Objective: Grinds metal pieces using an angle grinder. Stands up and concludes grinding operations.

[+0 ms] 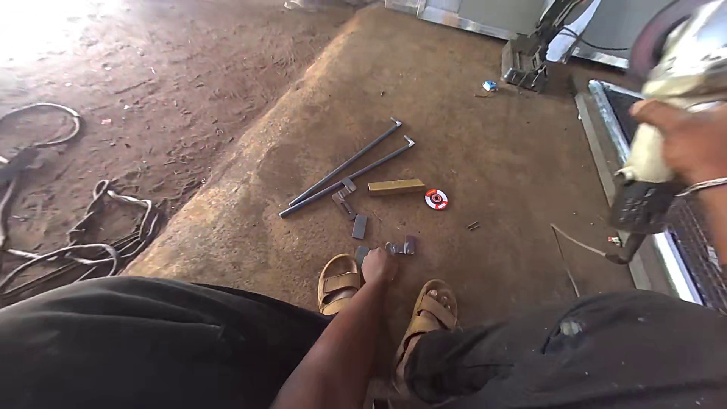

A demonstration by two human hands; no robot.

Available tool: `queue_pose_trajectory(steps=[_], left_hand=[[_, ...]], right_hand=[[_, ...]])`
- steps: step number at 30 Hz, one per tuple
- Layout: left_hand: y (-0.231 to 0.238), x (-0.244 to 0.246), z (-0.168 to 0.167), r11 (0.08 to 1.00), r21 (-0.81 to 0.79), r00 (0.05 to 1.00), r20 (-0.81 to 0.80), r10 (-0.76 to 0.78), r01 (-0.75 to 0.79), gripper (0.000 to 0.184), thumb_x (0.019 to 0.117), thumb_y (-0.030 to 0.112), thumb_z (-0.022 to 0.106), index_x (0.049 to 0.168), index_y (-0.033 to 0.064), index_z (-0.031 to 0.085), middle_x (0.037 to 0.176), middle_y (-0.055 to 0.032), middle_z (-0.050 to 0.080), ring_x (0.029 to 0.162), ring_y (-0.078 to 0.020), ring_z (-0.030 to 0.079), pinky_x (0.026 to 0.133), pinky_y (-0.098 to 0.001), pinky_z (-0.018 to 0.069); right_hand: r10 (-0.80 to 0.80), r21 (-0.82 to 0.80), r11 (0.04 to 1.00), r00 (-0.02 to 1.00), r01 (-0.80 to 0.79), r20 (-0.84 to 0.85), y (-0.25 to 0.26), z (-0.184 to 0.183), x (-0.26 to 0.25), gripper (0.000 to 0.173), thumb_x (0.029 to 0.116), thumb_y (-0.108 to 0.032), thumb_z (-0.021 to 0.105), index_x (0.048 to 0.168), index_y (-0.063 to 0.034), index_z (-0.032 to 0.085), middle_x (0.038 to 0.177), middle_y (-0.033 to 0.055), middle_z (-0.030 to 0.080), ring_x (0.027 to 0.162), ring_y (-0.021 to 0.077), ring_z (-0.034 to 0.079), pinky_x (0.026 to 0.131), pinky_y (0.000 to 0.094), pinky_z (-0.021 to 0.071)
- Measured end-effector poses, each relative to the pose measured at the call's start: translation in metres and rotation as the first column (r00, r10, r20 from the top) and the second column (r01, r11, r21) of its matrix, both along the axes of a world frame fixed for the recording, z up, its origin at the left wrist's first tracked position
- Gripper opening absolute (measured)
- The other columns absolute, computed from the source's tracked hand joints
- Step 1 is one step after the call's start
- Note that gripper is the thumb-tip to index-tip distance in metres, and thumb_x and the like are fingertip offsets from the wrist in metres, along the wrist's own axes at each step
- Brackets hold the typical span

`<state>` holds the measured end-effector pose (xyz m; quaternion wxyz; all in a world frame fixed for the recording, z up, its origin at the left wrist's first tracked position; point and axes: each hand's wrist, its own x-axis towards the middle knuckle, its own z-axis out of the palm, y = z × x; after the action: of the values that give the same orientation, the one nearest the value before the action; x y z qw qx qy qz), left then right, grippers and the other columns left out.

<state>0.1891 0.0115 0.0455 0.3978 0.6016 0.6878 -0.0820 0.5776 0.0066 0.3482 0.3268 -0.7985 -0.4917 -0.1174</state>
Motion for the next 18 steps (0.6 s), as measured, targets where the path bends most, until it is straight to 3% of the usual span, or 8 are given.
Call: queue_pose_trajectory(steps=[2,3,5,7,8,12,15,18], left_hand=[[0.005,0.004,-0.002,0.996,-0.052,0.997,0.030,-0.074,0.076,0.041,0.0979,0.040,0.060,0.108,0.0025,0.073,0.120,-0.0204,0.070,0.115,-0.0381,0.067,0.092,-0.0620,0.0543],[0.005,0.003,-0.011,0.988,-0.082,0.990,0.070,-0.124,0.129,0.044,0.0985,0.041,0.060,0.112,0.0013,0.072,0.124,-0.0224,0.069,0.119,-0.0397,0.065,0.096,-0.0635,0.0525],[-0.002,0.001,-0.036,0.976,-0.112,0.969,0.180,-0.167,0.189,0.052,0.1003,0.045,0.061,0.125,0.0000,0.067,0.135,-0.0253,0.062,0.129,-0.0417,0.059,0.105,-0.0639,0.0479],[-0.016,0.000,-0.054,0.989,-0.117,0.951,0.305,-0.045,0.085,0.054,0.0996,0.045,0.064,0.133,0.0027,0.064,0.136,-0.0240,0.062,0.130,-0.0400,0.059,0.107,-0.0621,0.0470],[-0.021,-0.004,-0.059,0.991,-0.125,0.938,0.346,0.002,0.044,0.051,0.0996,0.043,0.064,0.131,0.0033,0.065,0.131,-0.0236,0.065,0.125,-0.0395,0.061,0.106,-0.0620,0.0478],[-0.018,-0.033,-0.050,0.992,-0.127,0.884,0.462,0.078,-0.021,0.043,0.1062,0.035,0.055,0.135,0.0033,0.063,0.131,-0.0255,0.064,0.125,-0.0409,0.061,0.106,-0.0623,0.0467],[-0.004,-0.047,-0.038,0.978,-0.089,0.892,0.400,0.209,-0.189,0.042,0.1035,0.039,0.058,0.133,0.0105,0.066,0.129,-0.0219,0.067,0.124,-0.0400,0.062,0.104,-0.0640,0.0480],[0.002,-0.052,-0.029,0.977,-0.052,0.902,0.379,0.209,-0.204,0.041,0.1049,0.042,0.056,0.127,0.0097,0.069,0.122,-0.0209,0.070,0.118,-0.0397,0.065,0.100,-0.0645,0.0497]], right_hand=[[0.001,-0.100,0.995,0.998,0.006,0.069,-0.005,0.004,-0.049,0.113,0.0766,-0.047,0.085,0.158,-0.0001,0.023,0.146,0.0353,0.048,0.135,0.0519,0.050,0.109,0.0701,0.0389],[-0.005,-0.167,0.986,0.996,0.019,0.085,-0.011,0.003,-0.068,0.109,0.0775,-0.041,0.089,0.155,0.0025,0.025,0.139,0.0402,0.051,0.128,0.0585,0.052,0.103,0.0753,0.0395],[-0.014,-0.265,0.963,0.993,0.045,0.118,-0.017,-0.002,-0.078,0.103,0.0768,-0.042,0.090,0.150,0.0012,0.032,0.125,0.0424,0.057,0.116,0.0629,0.057,0.091,0.0784,0.0431],[-0.044,-0.303,0.950,0.994,0.073,0.102,-0.019,-0.001,-0.082,0.103,0.0758,-0.046,0.090,0.149,0.0005,0.035,0.122,0.0421,0.058,0.114,0.0628,0.058,0.089,0.0779,0.0441],[-0.062,-0.301,0.950,0.995,0.082,0.075,-0.022,0.003,-0.087,0.103,0.0759,-0.047,0.090,0.149,0.0015,0.035,0.124,0.0419,0.058,0.116,0.0623,0.057,0.091,0.0775,0.0433],[-0.099,-0.230,0.968,0.995,0.097,0.003,-0.033,0.031,-0.112,0.101,0.0781,-0.042,0.088,0.150,0.0047,0.035,0.135,0.0381,0.055,0.128,0.0562,0.053,0.102,0.0736,0.0400],[-0.102,-0.154,0.984,0.993,0.092,-0.062,-0.028,0.043,-0.120,0.103,0.0756,-0.045,0.086,0.152,0.0013,0.035,0.142,0.0316,0.054,0.134,0.0472,0.052,0.109,0.0667,0.0390],[-0.078,-0.089,0.994,0.990,0.067,-0.119,-0.005,0.043,-0.119,0.104,0.0712,-0.047,0.087,0.151,-0.0019,0.038,0.144,0.0264,0.054,0.136,0.0398,0.051,0.111,0.0621,0.0395]])
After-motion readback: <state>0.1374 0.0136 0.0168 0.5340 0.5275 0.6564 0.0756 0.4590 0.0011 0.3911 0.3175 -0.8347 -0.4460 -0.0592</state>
